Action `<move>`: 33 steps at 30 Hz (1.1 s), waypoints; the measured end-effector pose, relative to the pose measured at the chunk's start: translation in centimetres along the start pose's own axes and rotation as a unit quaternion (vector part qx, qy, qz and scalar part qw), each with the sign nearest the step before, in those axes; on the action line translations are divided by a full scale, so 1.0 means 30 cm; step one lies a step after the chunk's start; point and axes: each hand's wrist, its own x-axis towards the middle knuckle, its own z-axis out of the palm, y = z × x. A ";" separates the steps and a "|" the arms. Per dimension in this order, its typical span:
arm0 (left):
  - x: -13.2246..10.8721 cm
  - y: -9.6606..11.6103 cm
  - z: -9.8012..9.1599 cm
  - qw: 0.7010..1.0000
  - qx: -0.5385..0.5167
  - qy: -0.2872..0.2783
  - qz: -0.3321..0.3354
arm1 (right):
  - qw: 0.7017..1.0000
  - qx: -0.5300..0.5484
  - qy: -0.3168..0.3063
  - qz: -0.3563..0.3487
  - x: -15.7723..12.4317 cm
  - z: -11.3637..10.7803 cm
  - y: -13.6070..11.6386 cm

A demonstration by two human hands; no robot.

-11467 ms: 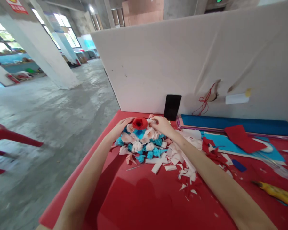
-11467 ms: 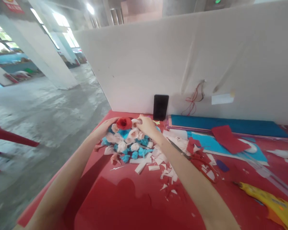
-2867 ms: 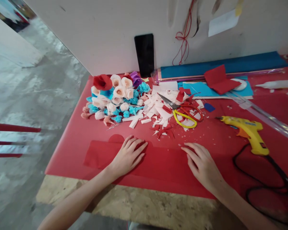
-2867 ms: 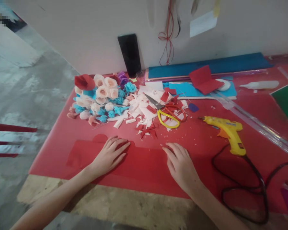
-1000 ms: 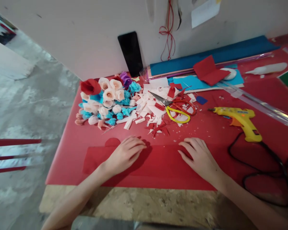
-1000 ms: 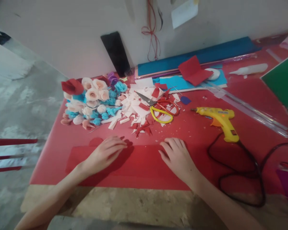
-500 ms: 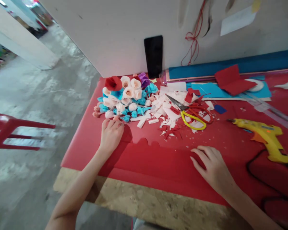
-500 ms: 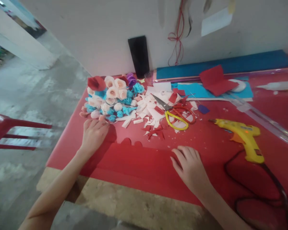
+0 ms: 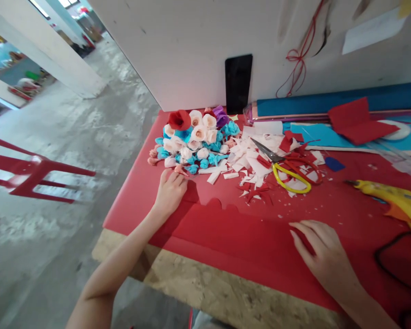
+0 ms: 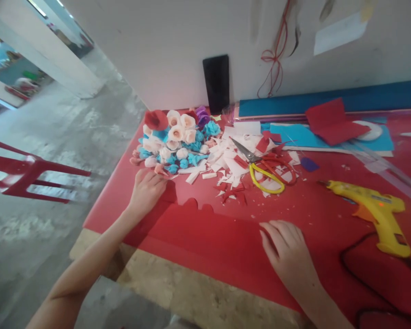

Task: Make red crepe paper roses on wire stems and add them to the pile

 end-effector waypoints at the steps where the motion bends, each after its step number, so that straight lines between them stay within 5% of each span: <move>1: 0.004 0.000 -0.006 1.000 0.000 -0.004 0.002 | 1.000 0.001 0.001 -0.002 -0.004 -0.002 0.002; 9: -0.008 -0.020 -0.086 0.999 -0.002 -0.026 -0.029 | 1.000 -0.006 0.002 -0.016 -0.013 -0.006 0.007; 33: 0.001 -0.024 -0.053 0.988 -0.044 -0.150 0.018 | 0.999 0.036 0.004 -0.013 -0.043 -0.010 0.015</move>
